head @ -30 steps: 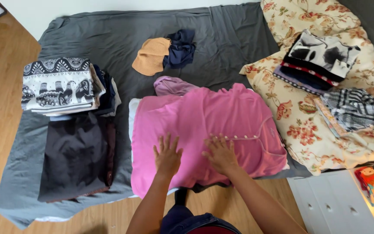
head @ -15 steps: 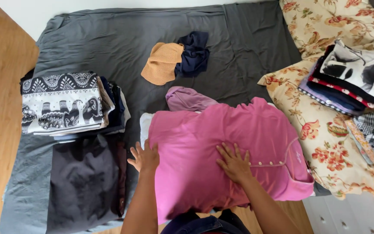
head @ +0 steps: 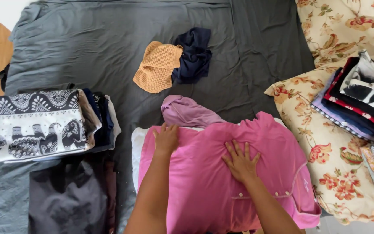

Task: The person folds several garments on a bed, including a pink long-sleeved shirt, a light purple t-shirt, and a mustard-colored knit sweater. They smooth each item, fold the sides and bottom up, and place the finished folds into a stack on the bed.

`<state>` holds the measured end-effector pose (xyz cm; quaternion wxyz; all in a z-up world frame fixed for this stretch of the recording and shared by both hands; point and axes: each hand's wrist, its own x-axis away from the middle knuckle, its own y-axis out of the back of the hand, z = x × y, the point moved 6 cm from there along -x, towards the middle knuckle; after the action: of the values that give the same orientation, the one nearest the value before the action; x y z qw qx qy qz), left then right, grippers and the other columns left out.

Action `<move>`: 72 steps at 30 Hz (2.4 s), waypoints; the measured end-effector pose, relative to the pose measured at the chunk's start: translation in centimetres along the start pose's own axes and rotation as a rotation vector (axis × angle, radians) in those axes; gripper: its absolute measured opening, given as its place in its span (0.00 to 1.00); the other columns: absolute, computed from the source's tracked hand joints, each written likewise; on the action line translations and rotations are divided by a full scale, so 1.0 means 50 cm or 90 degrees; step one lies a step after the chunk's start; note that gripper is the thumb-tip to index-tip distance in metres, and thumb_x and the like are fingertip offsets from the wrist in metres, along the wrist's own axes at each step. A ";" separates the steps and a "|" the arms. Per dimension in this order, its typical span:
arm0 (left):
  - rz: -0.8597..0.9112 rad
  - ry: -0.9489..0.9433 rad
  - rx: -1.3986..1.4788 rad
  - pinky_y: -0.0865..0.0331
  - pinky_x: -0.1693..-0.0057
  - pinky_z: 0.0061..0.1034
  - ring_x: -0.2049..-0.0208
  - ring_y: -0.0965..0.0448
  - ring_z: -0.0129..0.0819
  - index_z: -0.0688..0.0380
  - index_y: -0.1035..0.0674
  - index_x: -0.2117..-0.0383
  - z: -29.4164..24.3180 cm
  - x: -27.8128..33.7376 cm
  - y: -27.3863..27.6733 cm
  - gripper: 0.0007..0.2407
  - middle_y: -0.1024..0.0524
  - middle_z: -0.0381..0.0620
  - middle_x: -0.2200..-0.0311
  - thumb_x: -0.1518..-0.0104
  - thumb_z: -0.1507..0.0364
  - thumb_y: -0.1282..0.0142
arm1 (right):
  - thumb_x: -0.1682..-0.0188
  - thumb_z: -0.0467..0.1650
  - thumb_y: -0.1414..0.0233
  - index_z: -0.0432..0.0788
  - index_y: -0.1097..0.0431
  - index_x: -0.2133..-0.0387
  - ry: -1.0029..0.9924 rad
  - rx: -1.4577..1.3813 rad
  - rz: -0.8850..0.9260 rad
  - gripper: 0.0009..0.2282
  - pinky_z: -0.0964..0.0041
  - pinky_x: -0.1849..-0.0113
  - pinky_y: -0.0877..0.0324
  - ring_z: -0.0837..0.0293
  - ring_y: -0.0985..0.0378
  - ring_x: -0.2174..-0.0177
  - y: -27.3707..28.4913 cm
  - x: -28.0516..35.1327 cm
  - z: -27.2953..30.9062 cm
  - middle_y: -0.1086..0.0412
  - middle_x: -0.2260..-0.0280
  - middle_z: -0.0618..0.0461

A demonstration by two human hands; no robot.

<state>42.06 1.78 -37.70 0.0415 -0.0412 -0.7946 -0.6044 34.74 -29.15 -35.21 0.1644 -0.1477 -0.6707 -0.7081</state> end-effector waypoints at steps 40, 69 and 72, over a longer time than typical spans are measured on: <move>0.045 0.356 0.111 0.55 0.34 0.63 0.31 0.50 0.44 0.34 0.41 0.32 0.229 0.252 0.047 0.27 0.45 0.41 0.30 0.38 0.46 0.69 | 0.48 0.57 0.72 0.70 0.59 0.31 0.057 0.088 -0.098 0.31 0.26 0.40 0.71 0.49 0.68 0.31 0.005 0.006 -0.129 0.66 0.28 0.62; -0.133 0.705 0.107 0.41 0.41 0.57 0.51 0.20 0.55 0.53 0.19 0.47 0.157 0.412 0.012 0.25 0.18 0.53 0.52 0.43 0.50 0.37 | 0.51 0.37 0.38 0.36 0.23 0.56 -0.289 -0.707 -0.106 0.16 0.57 0.60 0.29 0.54 0.24 0.64 -0.122 -0.103 -0.718 0.23 0.62 0.44; -0.214 0.713 0.067 0.40 0.43 0.56 0.53 0.20 0.56 0.54 0.19 0.49 0.151 0.413 -0.014 0.23 0.18 0.53 0.54 0.42 0.52 0.37 | 0.53 0.31 0.36 0.34 0.26 0.53 -0.325 -0.819 -0.237 0.17 0.52 0.59 0.25 0.55 0.27 0.64 -0.197 -0.117 -0.802 0.26 0.60 0.43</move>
<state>21.34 9.21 -38.01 0.3607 0.4132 -0.6759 -0.4922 36.22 -68.51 -48.88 -0.2411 -0.2595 -0.1522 -0.9227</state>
